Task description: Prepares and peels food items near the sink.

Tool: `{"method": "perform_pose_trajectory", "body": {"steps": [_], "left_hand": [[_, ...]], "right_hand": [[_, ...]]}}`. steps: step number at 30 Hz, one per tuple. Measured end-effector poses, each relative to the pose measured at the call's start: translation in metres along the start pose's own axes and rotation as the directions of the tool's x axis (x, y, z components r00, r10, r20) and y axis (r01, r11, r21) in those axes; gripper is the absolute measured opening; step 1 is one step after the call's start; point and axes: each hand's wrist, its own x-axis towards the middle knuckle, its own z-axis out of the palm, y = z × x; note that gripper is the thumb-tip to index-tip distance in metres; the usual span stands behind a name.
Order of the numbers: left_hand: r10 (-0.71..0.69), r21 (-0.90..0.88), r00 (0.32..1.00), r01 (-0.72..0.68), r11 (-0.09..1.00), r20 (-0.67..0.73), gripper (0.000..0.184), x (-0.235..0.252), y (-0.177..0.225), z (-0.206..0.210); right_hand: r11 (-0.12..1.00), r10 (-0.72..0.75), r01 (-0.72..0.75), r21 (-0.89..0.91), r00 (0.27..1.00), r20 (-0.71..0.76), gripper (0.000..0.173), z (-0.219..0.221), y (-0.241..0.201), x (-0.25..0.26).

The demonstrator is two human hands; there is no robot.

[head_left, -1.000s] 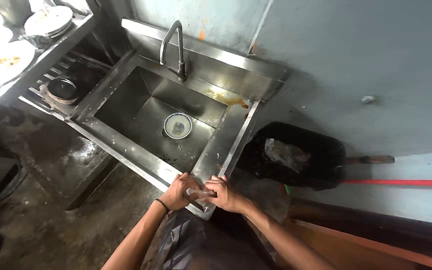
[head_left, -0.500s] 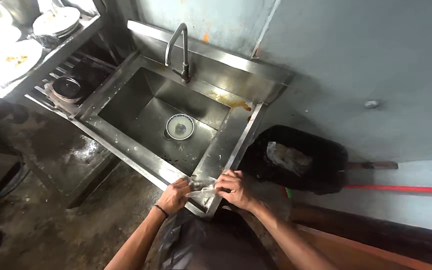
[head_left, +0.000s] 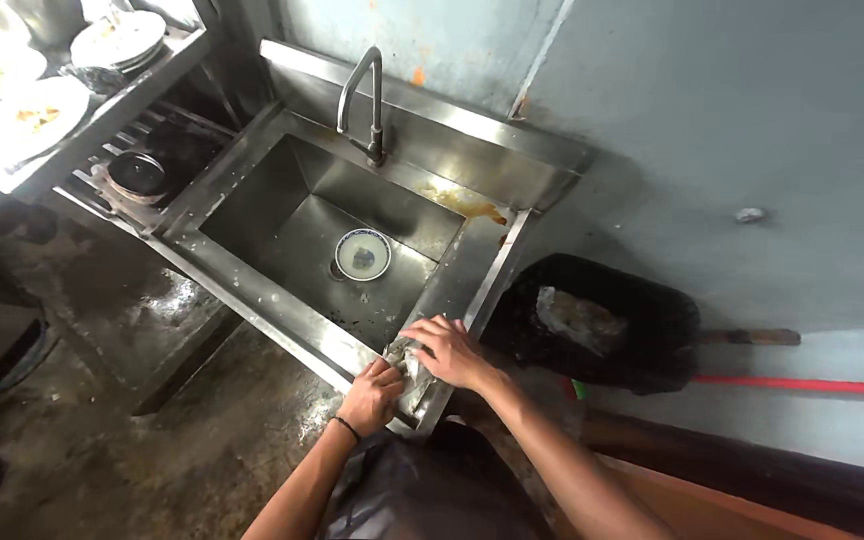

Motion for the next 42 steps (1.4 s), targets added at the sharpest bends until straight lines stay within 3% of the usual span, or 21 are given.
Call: {"method": "perform_pose_trajectory", "body": {"steps": [2, 4, 7, 9, 13, 15, 17, 25, 29, 33, 38, 42], "left_hand": [[-0.011, 0.016, 1.000, 0.011, 1.000, 0.020, 0.014, -0.003, 0.002, 0.000], [-0.034, 0.025, 0.999, 0.033, 0.999, 0.025, 0.015, -0.007, 0.002, 0.002], [-0.138, 0.048, 0.990, 0.137, 0.989, 0.027, 0.026, -0.012, 0.005, 0.001], [-0.243, 0.020, 0.970, 0.244, 0.970, -0.019, 0.040, -0.016, 0.008, -0.002], [-0.445, -0.103, 0.871, 0.432, 0.896, -0.207, 0.059, -0.016, 0.018, -0.002], [-0.511, -0.144, 0.838, 0.491, 0.859, -0.192, 0.071, -0.009, 0.022, -0.002], [-0.525, -0.170, 0.839, 0.503, 0.848, -0.139, 0.072, 0.002, 0.023, -0.001], [-0.413, -0.165, 0.894, 0.387, 0.907, -0.176, 0.038, 0.026, 0.022, 0.008], [-0.538, -0.389, 0.837, 0.464, 0.796, -0.102, 0.055, 0.032, 0.024, 0.004], [-0.604, -0.435, 0.794, 0.522, 0.734, -0.067, 0.044, 0.033, 0.027, 0.004], [-0.678, -0.538, 0.695, 0.487, 0.688, -0.238, 0.021, 0.036, 0.032, 0.007], [-0.616, -0.605, 0.731, 0.357, 0.712, -0.293, 0.019, 0.032, 0.028, 0.004]], "right_hand": [[0.995, -0.074, 0.088, -0.038, 0.960, 0.269, 0.054, -0.003, -0.008, 0.022], [0.981, -0.133, 0.180, -0.074, 0.898, 0.419, 0.062, 0.001, -0.013, 0.040], [0.966, -0.165, 0.240, -0.098, 0.862, 0.480, 0.041, -0.001, -0.020, 0.054], [0.972, -0.153, 0.222, -0.075, 0.845, 0.513, 0.038, -0.007, -0.022, 0.054], [0.980, -0.146, 0.049, 0.195, 0.841, 0.521, 0.027, -0.016, -0.008, 0.041], [0.961, -0.094, -0.066, 0.268, 0.835, 0.542, 0.024, -0.020, -0.005, 0.034], [0.968, -0.043, -0.103, 0.229, 0.832, 0.553, 0.025, -0.021, -0.001, 0.030], [0.982, 0.057, -0.117, 0.150, 0.934, 0.354, 0.024, -0.010, 0.005, 0.013], [0.955, 0.141, -0.191, 0.228, 0.966, 0.218, 0.024, 0.002, 0.005, 0.001], [0.952, 0.205, -0.221, 0.214, 0.974, 0.093, 0.024, 0.006, 0.000, -0.008], [0.979, -0.008, -0.038, -0.200, 0.974, -0.226, 0.015, -0.004, -0.033, -0.014], [0.992, -0.020, -0.023, -0.124, 0.943, -0.331, 0.019, -0.017, -0.035, -0.017]]}}
